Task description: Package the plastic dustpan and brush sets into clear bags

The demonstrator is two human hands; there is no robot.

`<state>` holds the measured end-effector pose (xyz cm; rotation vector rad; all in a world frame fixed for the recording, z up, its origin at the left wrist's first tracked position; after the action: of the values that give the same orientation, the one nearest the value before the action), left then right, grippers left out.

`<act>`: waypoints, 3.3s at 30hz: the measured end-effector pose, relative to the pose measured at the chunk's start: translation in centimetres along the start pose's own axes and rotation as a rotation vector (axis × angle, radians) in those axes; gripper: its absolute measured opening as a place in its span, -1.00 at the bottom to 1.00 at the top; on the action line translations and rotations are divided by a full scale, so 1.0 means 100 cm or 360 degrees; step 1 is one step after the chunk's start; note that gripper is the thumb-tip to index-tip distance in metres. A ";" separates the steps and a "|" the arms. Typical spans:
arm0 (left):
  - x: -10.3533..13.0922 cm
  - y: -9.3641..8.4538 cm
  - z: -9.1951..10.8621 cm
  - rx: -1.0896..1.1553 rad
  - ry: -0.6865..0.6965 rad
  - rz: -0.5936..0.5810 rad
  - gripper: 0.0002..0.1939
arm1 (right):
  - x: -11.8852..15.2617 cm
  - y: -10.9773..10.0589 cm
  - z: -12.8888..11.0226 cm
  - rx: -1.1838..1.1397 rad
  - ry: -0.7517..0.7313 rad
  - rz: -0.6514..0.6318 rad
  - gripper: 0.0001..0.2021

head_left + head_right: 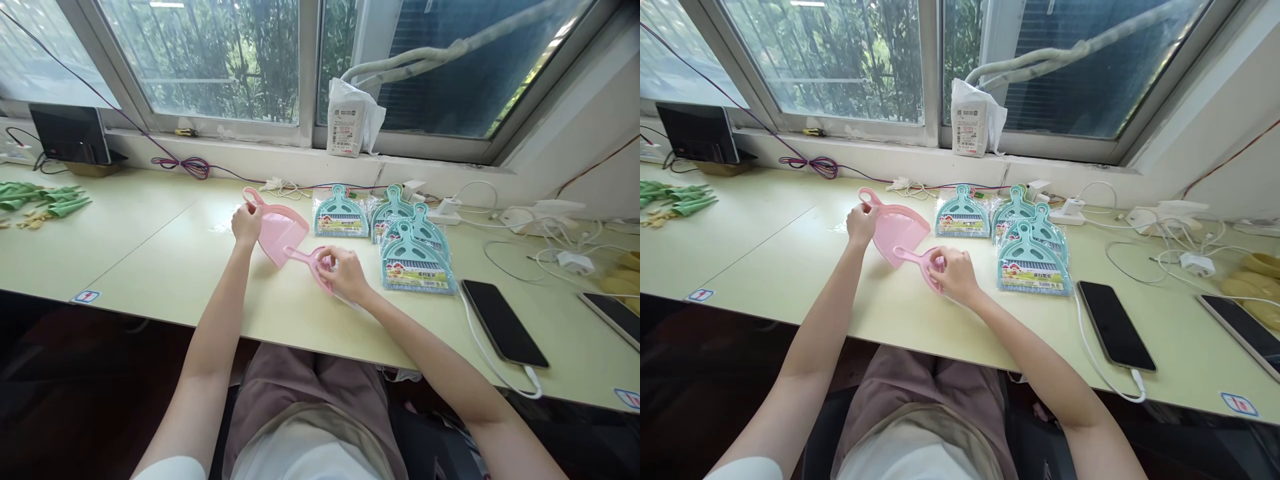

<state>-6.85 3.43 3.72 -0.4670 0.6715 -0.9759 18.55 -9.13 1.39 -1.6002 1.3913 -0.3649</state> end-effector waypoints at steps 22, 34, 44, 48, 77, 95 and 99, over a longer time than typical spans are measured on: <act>0.093 0.047 0.066 0.1181 0.0122 -0.0311 -0.75 | 0.000 -0.051 -0.001 0.0657 0.0002 0.0804 -0.92; 0.117 0.082 0.051 0.0559 0.0053 -0.0194 -0.45 | -0.018 -0.010 0.019 0.0621 0.0164 0.0240 -0.92; 0.050 0.061 0.011 0.0279 0.0594 -0.0251 -0.65 | -0.056 0.020 0.010 0.0586 0.0262 -0.0230 -0.90; 0.043 0.065 -0.004 0.0099 0.1099 -0.0914 -0.53 | -0.056 0.023 0.010 0.0479 0.0269 -0.0237 -0.92; 0.082 0.036 0.020 -0.0234 0.1573 -0.1103 -0.57 | -0.054 0.035 0.044 -0.0495 0.0136 -0.0102 -0.96; 0.081 0.042 0.044 -0.0496 0.1540 -0.1041 -0.68 | -0.052 0.043 0.053 -0.0552 0.0244 -0.0160 -0.91; 0.083 0.042 0.047 -0.0563 0.1524 -0.1042 -0.70 | -0.056 0.044 0.051 -0.0525 0.0312 -0.0223 -0.94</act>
<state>2.19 -1.42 1.82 -0.5306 1.6322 -1.7354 17.91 -1.45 -2.71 -1.9817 1.5522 -0.3987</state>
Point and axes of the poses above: each hand's wrist, its own x-axis away from the middle knuckle, its own y-axis out of the palm, z = x × y, the point moved 3 cm from there along -x, towards the middle knuckle, and after that the axes turned 3 degrees about -z, right-handed, at the moved point
